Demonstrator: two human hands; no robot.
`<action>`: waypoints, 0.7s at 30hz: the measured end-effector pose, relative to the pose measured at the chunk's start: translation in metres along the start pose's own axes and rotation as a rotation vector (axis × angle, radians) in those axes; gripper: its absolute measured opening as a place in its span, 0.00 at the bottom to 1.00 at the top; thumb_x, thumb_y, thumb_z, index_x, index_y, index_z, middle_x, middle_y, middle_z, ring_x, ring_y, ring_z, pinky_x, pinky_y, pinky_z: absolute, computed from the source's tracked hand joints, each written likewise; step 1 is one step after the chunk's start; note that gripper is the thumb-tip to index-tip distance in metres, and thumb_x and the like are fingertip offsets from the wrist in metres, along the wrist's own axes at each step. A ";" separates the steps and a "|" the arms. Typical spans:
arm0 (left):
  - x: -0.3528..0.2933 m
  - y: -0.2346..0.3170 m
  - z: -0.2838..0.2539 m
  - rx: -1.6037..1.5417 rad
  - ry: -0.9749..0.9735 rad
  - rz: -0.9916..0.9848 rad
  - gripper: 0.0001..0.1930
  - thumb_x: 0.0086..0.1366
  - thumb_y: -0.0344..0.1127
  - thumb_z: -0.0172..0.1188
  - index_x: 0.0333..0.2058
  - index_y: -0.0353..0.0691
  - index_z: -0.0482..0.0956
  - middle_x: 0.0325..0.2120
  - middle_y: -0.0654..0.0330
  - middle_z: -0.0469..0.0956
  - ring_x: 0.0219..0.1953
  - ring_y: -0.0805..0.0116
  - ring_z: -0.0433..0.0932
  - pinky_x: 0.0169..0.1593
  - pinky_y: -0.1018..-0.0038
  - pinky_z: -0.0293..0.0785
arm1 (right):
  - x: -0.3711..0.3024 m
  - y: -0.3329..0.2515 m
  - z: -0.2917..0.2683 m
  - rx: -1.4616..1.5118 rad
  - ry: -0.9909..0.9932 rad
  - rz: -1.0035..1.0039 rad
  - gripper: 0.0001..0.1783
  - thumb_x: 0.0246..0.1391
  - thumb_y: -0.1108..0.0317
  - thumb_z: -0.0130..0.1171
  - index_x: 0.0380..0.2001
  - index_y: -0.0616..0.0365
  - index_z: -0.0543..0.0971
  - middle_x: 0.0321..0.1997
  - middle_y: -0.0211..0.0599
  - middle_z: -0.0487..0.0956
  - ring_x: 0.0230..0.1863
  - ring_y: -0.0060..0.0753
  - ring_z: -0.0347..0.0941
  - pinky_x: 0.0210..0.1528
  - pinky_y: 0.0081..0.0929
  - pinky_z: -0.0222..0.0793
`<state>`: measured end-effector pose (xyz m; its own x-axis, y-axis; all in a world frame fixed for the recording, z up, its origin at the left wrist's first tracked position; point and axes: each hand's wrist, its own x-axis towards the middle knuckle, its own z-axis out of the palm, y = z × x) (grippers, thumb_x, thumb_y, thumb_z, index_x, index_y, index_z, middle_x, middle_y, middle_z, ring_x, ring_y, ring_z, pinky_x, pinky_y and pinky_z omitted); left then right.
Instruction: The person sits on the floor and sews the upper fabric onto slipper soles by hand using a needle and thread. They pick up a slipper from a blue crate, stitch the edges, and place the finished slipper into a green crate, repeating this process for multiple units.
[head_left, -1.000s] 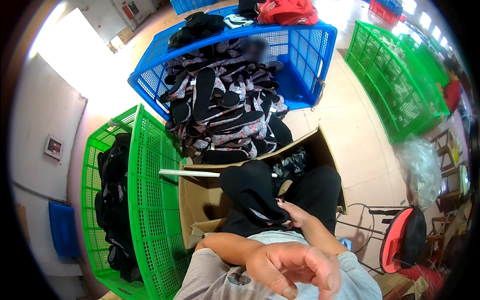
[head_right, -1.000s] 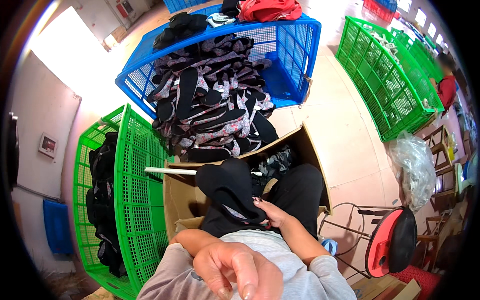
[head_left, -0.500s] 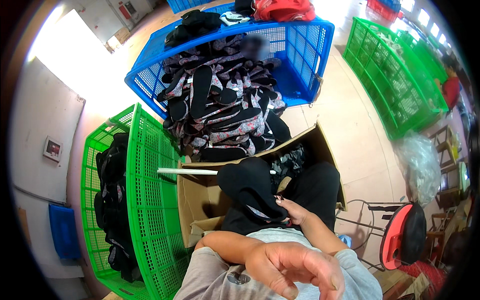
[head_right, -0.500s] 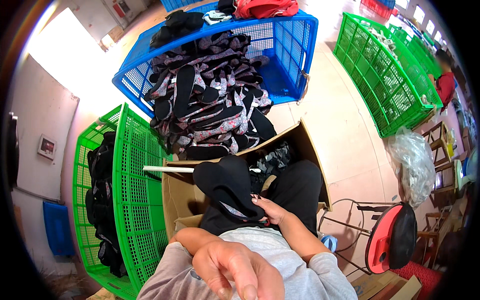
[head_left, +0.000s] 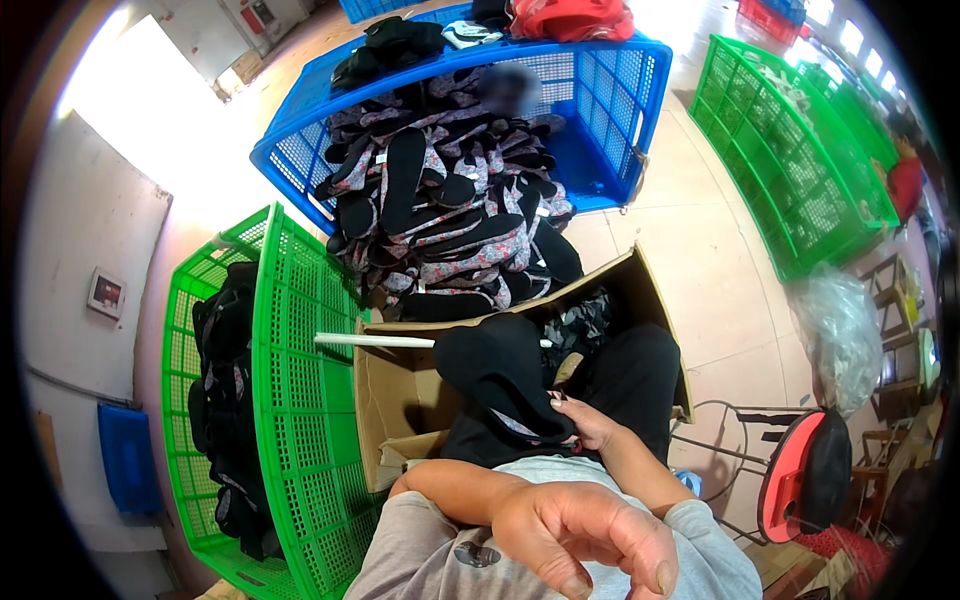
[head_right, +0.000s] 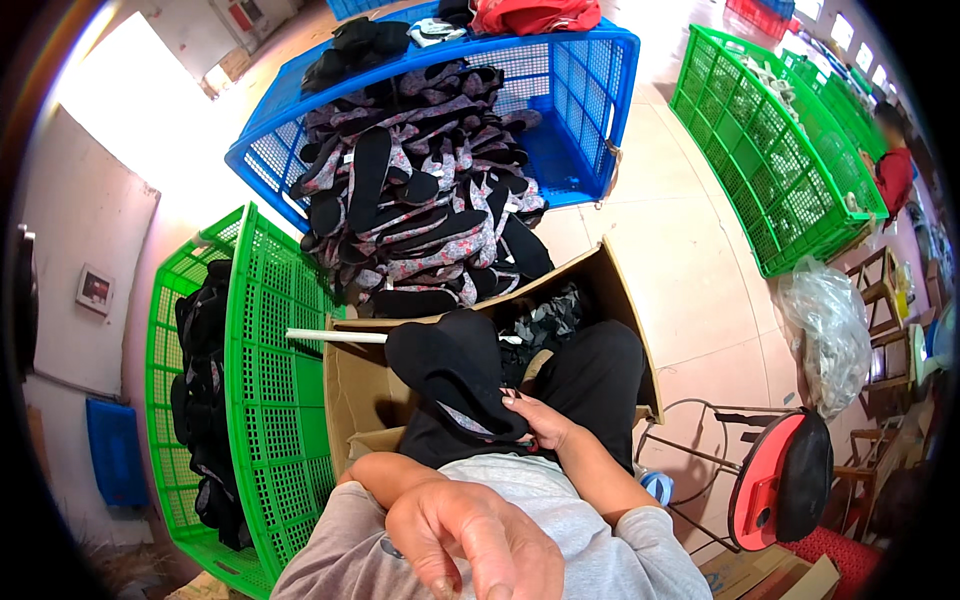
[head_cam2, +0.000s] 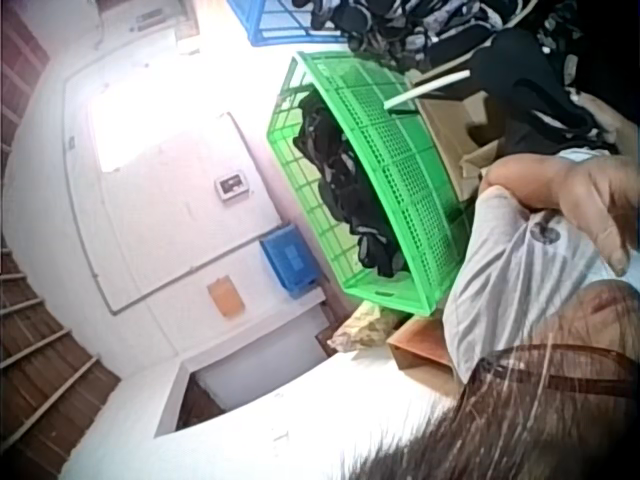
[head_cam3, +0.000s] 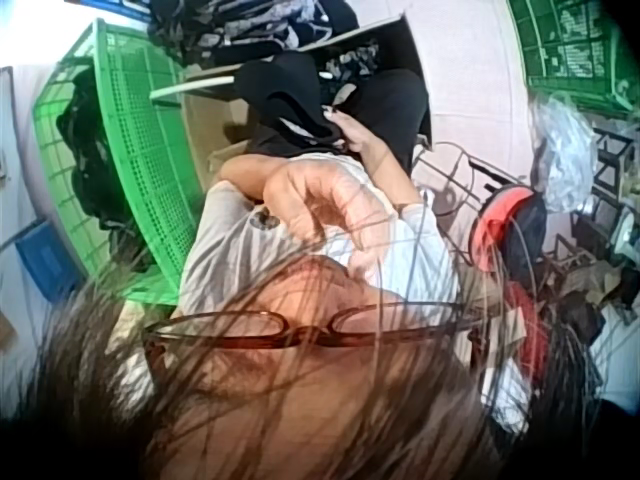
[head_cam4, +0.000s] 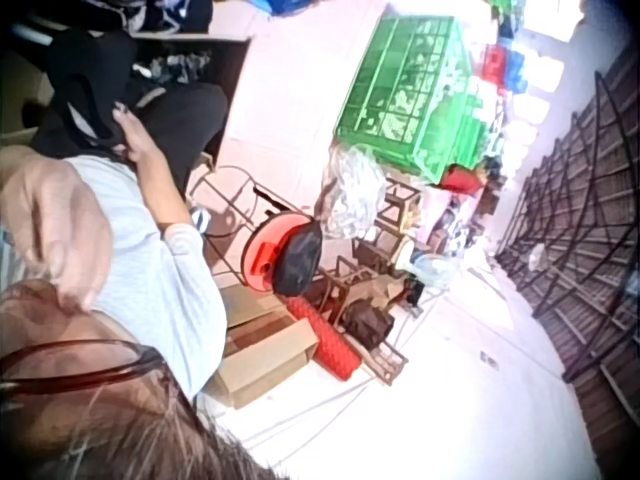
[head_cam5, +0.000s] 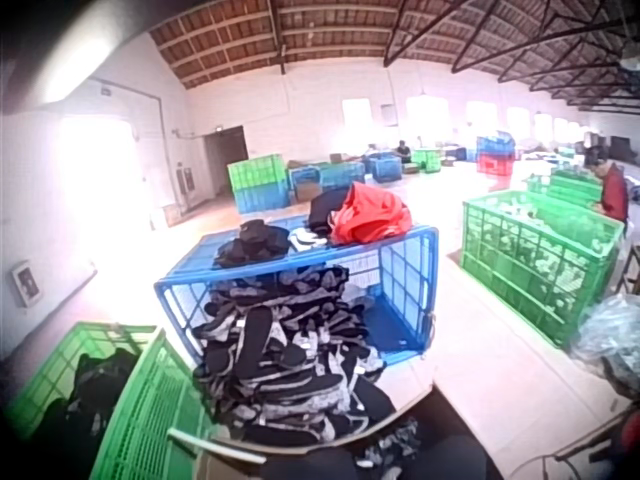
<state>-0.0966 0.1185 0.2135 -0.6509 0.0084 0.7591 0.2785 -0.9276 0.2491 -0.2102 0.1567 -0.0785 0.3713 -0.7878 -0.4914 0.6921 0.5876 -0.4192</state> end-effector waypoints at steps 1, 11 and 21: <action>-0.003 -0.003 0.002 -0.042 0.022 -0.006 0.20 0.69 0.36 0.58 0.50 0.22 0.73 0.45 0.44 0.76 0.49 0.51 0.74 0.52 0.56 0.69 | 0.003 0.003 0.000 0.007 0.025 -0.012 0.26 0.65 0.58 0.55 0.65 0.46 0.67 0.45 0.31 0.82 0.28 0.21 0.80 0.17 0.13 0.63; 0.000 -0.003 -0.003 0.044 -0.002 0.022 0.22 0.68 0.37 0.59 0.52 0.22 0.72 0.44 0.45 0.76 0.47 0.53 0.75 0.50 0.58 0.70 | 0.000 0.000 0.004 -0.029 0.028 -0.001 0.26 0.65 0.57 0.56 0.65 0.45 0.68 0.45 0.30 0.82 0.30 0.21 0.80 0.18 0.12 0.65; 0.003 0.000 -0.006 0.048 -0.042 0.038 0.25 0.68 0.40 0.62 0.52 0.22 0.72 0.43 0.47 0.76 0.46 0.55 0.75 0.49 0.60 0.70 | -0.002 -0.003 0.008 -0.025 0.046 -0.004 0.26 0.66 0.57 0.55 0.64 0.47 0.67 0.46 0.31 0.82 0.33 0.24 0.81 0.20 0.13 0.68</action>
<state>-0.1031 0.1162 0.2121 -0.6093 -0.0094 0.7929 0.3361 -0.9087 0.2475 -0.2082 0.1552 -0.0698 0.3396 -0.7809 -0.5243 0.6771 0.5898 -0.4400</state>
